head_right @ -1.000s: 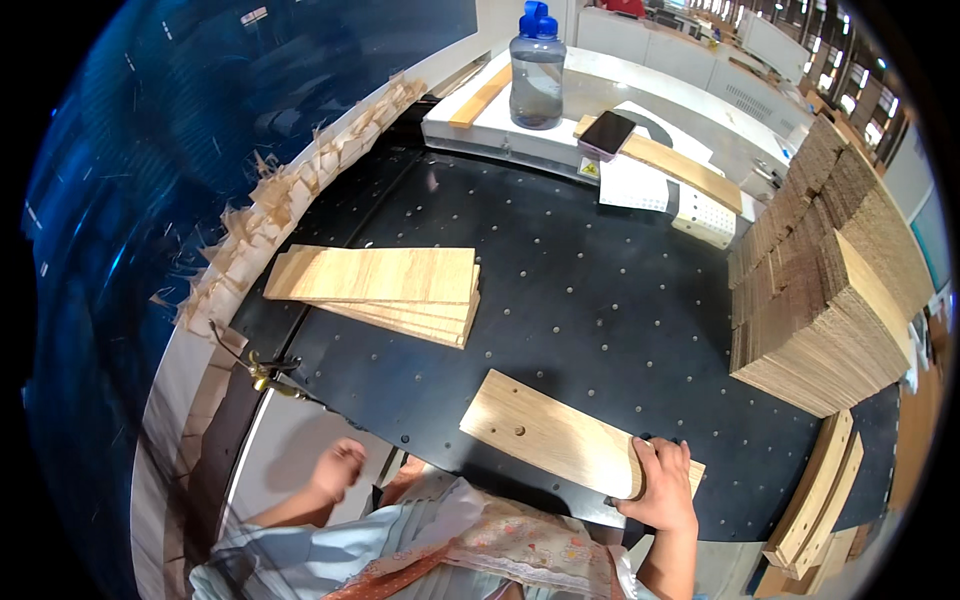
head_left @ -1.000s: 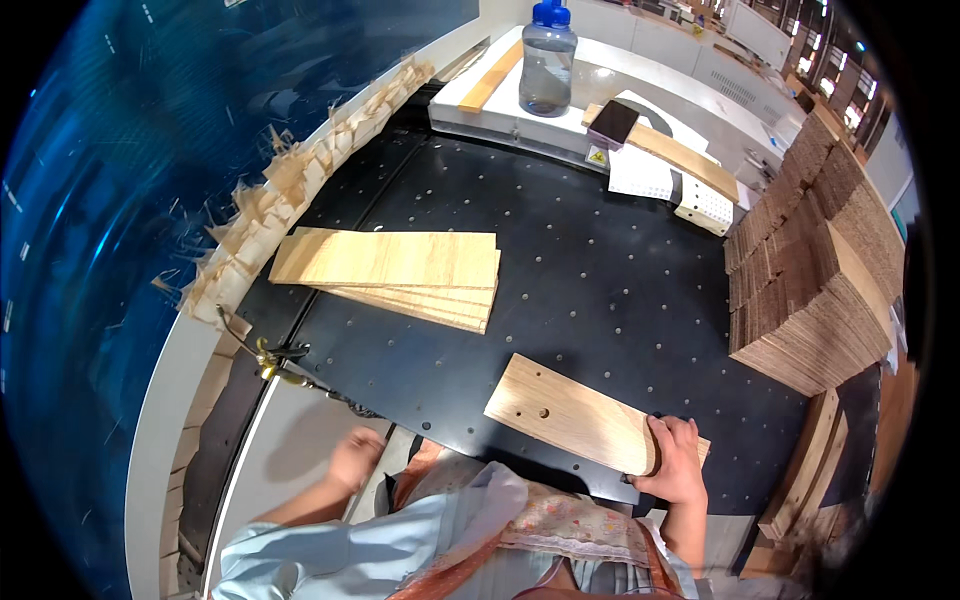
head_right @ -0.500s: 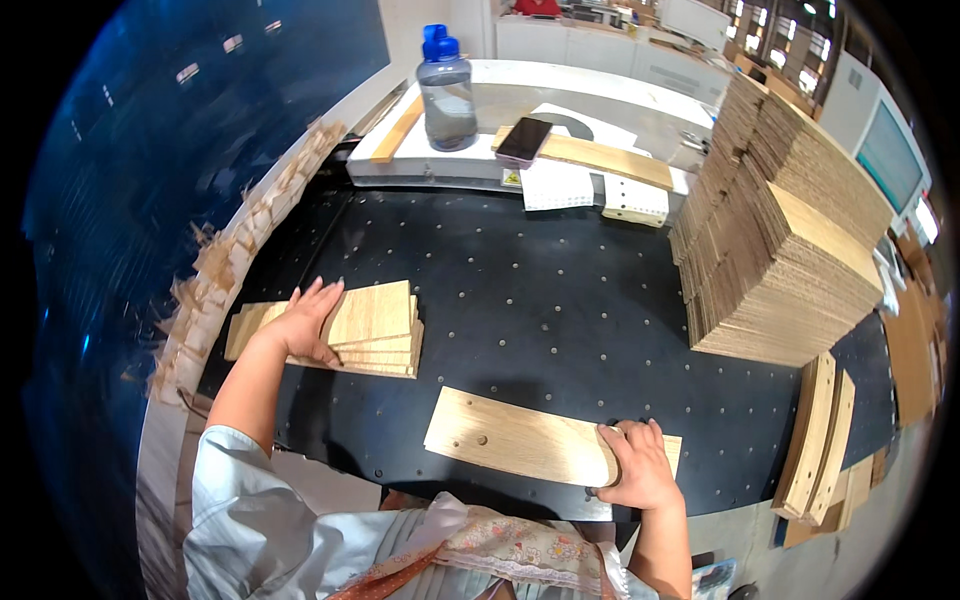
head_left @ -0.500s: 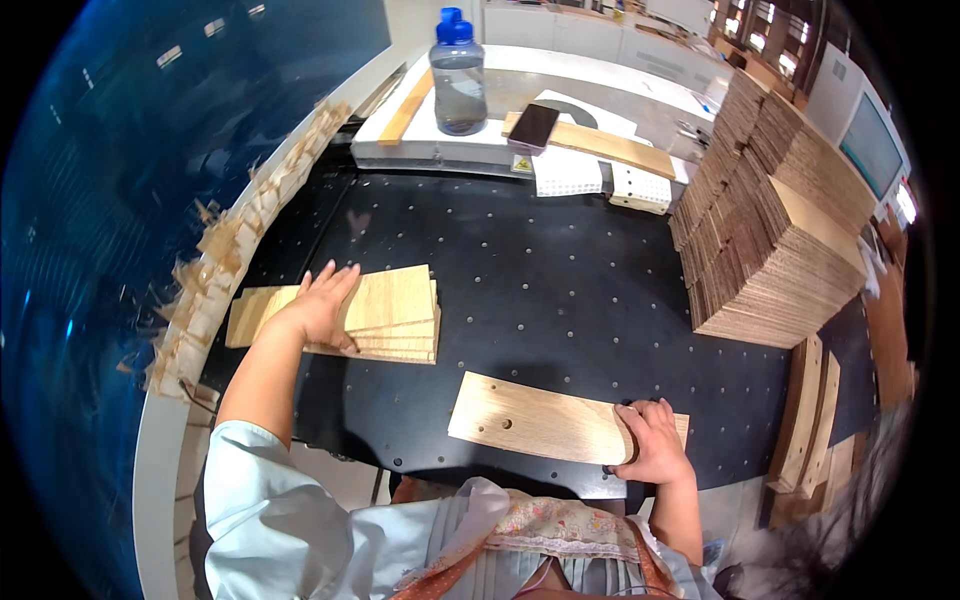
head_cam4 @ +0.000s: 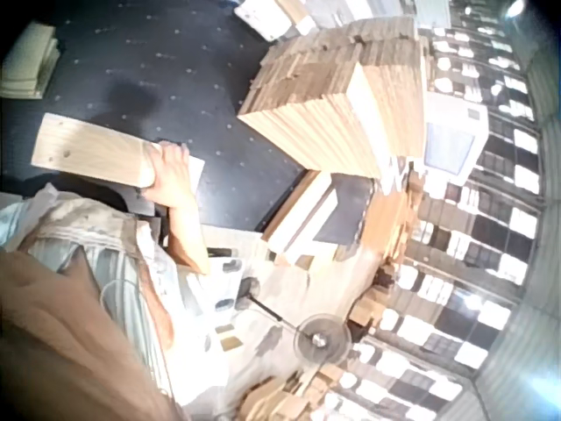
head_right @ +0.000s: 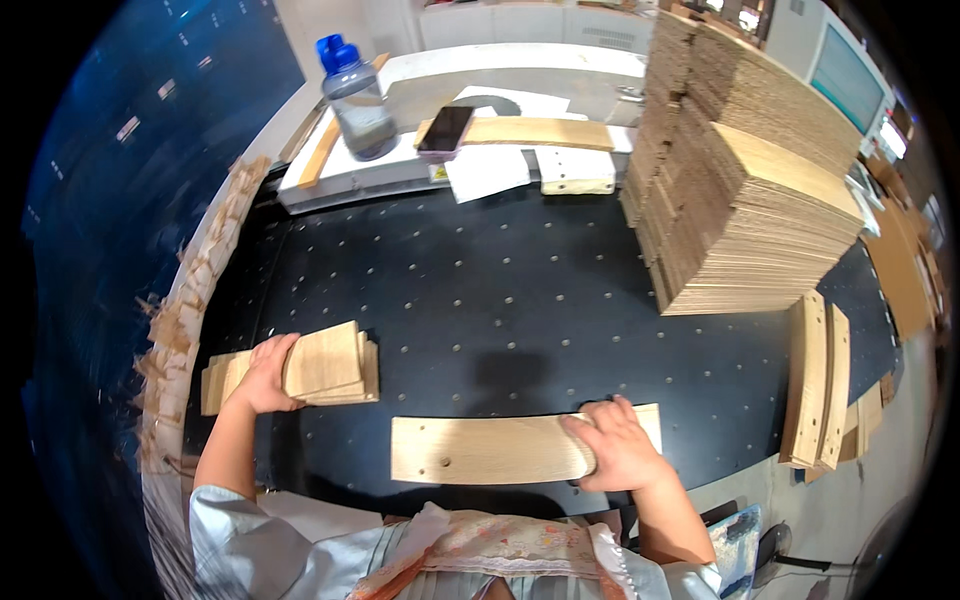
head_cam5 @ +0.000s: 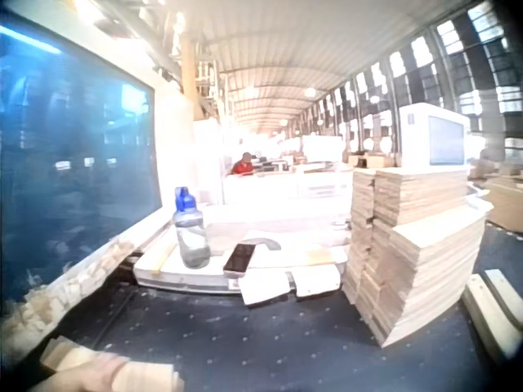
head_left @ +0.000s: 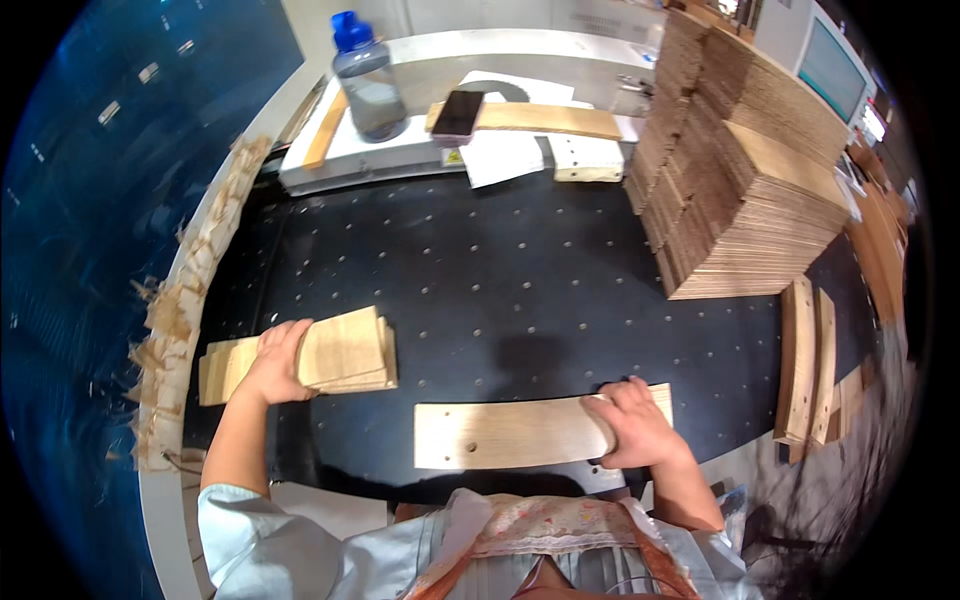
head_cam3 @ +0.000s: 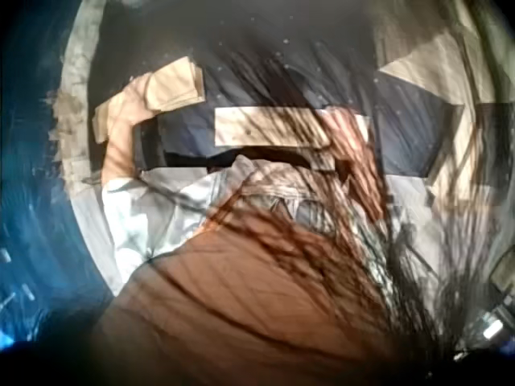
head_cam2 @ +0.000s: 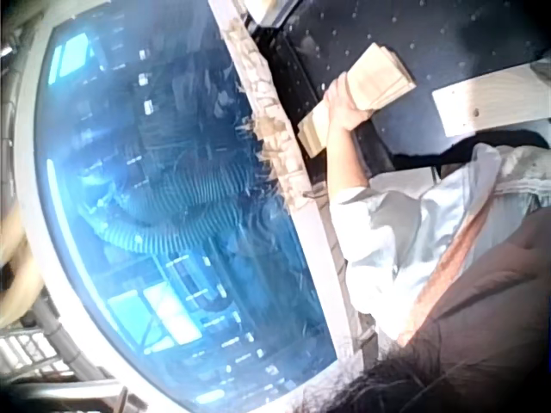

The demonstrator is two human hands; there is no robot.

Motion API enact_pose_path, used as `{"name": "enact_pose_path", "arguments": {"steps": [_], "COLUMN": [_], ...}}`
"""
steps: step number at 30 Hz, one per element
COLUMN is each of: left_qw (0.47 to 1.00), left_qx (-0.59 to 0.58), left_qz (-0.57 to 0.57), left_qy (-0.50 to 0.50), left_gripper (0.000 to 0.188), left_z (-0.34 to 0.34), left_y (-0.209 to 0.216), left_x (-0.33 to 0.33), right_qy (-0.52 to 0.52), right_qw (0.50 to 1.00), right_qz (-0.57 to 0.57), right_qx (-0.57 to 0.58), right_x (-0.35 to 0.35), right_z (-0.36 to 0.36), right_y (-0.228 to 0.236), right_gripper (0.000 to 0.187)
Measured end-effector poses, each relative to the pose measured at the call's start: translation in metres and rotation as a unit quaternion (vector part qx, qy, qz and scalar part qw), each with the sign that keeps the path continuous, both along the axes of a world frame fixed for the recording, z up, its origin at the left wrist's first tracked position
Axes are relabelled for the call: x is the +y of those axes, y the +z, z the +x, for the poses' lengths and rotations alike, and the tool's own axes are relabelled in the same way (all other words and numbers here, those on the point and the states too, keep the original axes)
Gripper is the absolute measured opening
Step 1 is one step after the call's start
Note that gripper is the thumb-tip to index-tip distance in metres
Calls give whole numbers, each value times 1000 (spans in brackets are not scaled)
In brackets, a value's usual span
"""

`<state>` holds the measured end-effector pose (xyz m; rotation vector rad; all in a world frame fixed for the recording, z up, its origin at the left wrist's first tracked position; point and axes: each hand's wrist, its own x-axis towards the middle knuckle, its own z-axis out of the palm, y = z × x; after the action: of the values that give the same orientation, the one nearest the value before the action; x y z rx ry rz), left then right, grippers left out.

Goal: The person picks up wooden planks from a work table, uses an air nozzle to blow off debris, turns the planks over to check their surfaces, and places them onto different stacks.

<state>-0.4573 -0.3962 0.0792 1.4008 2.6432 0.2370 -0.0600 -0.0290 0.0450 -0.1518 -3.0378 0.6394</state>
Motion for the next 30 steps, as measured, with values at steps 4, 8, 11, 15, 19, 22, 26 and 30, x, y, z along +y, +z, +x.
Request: {"name": "enact_pose_path", "arguments": {"steps": [4,8,11,15,19,22,26,30], "left_qw": [1000,999,1000,997,994,991,990,988], "left_qx": [-15,-27,-16,-18,-19,-34,-33,-33], "left_qz": [-2,-11,-16,-49,-77,-105,-127,-141], "left_qy": [27,34,22,49,76,70,48,62], "left_gripper": [104,108,112,116,116,119,115,115], "left_z": [0,-1,-7,-11,0,-1,-7,-3], "left_y": [2,0,-8,-20,-7,3,6,11], "left_x": [5,2,1,0,5,11,20,14], "right_qy": [16,47,53,49,57,59,46,43], "right_qw": [1000,998,996,996,995,995,998,997], "right_qz": [-17,-15,-11,2,6,12,19,3], "right_qx": [5,36,67,77,83,77,46,68], "right_x": [3,8,8,8,9,10,9,11], "right_z": [-7,-12,-8,-3,-4,-2,0,-1], "right_y": [-1,-1,-3,-3,-16,-24,-20,-28], "right_gripper": [87,86,85,83,85,88,89,87]}}
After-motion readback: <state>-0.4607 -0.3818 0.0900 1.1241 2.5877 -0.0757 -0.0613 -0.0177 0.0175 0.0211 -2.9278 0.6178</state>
